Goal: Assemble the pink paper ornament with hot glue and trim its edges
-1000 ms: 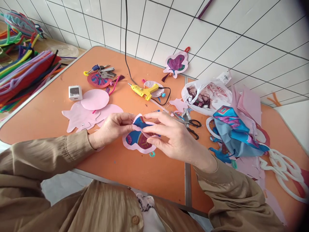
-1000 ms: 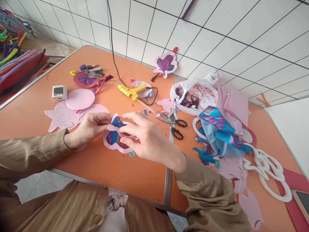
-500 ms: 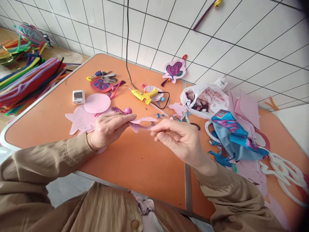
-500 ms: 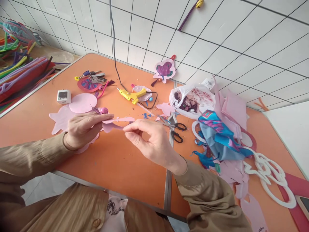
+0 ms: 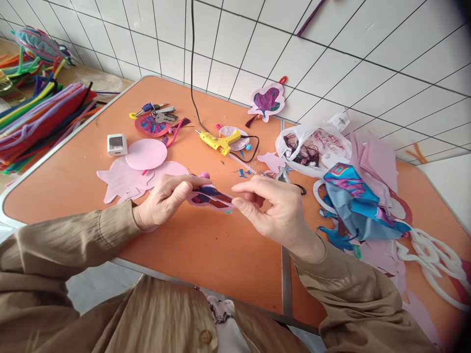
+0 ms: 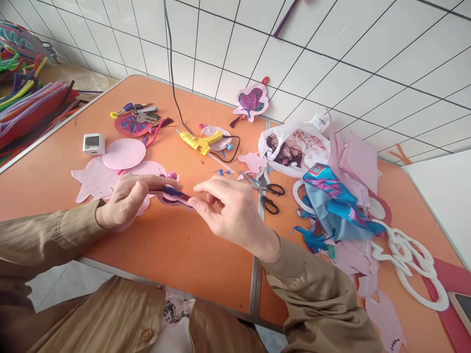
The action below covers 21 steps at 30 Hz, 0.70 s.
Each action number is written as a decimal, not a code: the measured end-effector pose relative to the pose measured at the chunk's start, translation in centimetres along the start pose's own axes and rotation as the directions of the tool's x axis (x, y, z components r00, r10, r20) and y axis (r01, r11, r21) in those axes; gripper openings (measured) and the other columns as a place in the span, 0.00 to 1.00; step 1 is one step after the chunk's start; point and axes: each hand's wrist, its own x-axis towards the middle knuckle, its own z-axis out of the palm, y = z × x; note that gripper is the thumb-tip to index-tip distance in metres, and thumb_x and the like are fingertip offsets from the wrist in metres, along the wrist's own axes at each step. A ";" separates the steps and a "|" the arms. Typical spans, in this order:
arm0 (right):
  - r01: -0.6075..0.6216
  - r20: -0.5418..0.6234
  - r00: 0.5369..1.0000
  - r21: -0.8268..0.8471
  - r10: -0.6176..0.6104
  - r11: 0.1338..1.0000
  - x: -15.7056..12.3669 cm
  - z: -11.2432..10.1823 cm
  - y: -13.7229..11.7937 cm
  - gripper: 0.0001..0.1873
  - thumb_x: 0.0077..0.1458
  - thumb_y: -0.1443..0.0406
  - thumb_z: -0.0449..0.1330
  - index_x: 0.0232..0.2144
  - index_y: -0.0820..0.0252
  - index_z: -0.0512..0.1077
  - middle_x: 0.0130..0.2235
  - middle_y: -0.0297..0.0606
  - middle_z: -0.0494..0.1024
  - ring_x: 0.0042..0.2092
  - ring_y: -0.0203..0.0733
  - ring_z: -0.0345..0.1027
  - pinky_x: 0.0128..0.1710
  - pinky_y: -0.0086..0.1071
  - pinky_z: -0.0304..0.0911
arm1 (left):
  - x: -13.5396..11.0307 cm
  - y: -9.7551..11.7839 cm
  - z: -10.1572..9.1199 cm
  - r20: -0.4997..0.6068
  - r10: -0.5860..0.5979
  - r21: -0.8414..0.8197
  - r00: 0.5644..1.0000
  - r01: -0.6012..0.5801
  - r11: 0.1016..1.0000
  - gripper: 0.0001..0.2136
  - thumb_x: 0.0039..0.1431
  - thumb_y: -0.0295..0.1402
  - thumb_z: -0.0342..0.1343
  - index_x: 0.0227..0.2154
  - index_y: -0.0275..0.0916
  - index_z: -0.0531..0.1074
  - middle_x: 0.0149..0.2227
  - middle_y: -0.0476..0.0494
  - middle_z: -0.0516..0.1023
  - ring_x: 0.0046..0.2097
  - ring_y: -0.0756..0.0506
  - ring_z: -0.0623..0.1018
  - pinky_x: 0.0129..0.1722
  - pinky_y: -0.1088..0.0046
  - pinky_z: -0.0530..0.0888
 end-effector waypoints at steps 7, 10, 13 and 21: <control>0.057 0.019 0.998 -0.110 -0.055 0.992 -0.1 0.7 -0.1 0.03 0.62 0.68 0.63 0.39 0.60 0.76 0.32 0.38 0.79 0.31 0.38 0.70 0.31 0.33 0.68 | 0.7 0.4 1.0 -0.045 -0.314 -0.204 0.949 0.299 0.932 0.26 0.63 0.57 0.57 0.35 0.35 0.83 0.30 0.43 0.82 0.34 0.45 0.80 0.35 0.69 0.76; 0.017 0.069 0.998 -0.071 -0.012 0.997 -0.1 0.7 -0.2 0.04 0.61 0.68 0.64 0.40 0.61 0.76 0.34 0.39 0.80 0.34 0.39 0.73 0.34 0.34 0.69 | 1.0 0.5 1.0 -0.024 -0.377 -0.247 0.926 0.360 0.900 0.24 0.61 0.56 0.61 0.29 0.36 0.81 0.27 0.47 0.79 0.32 0.47 0.76 0.33 0.72 0.73; 0.002 0.093 0.996 -0.055 0.003 0.998 -0.2 0.8 -0.2 0.09 0.60 0.68 0.66 0.43 0.62 0.76 0.37 0.40 0.80 0.37 0.41 0.75 0.37 0.35 0.70 | 1.0 0.6 0.9 0.033 -0.444 -0.308 0.895 0.432 0.848 0.22 0.61 0.53 0.62 0.28 0.36 0.80 0.27 0.47 0.79 0.32 0.48 0.76 0.32 0.74 0.71; -0.019 0.165 0.986 -0.008 0.020 1.000 -0.3 1.0 -0.2 0.16 0.60 0.62 0.66 0.49 0.62 0.75 0.41 0.43 0.81 0.39 0.44 0.76 0.38 0.37 0.73 | 1.0 0.4 1.0 0.107 -0.521 -0.430 0.847 0.511 0.744 0.15 0.58 0.44 0.68 0.28 0.36 0.81 0.29 0.47 0.79 0.32 0.50 0.74 0.35 0.75 0.71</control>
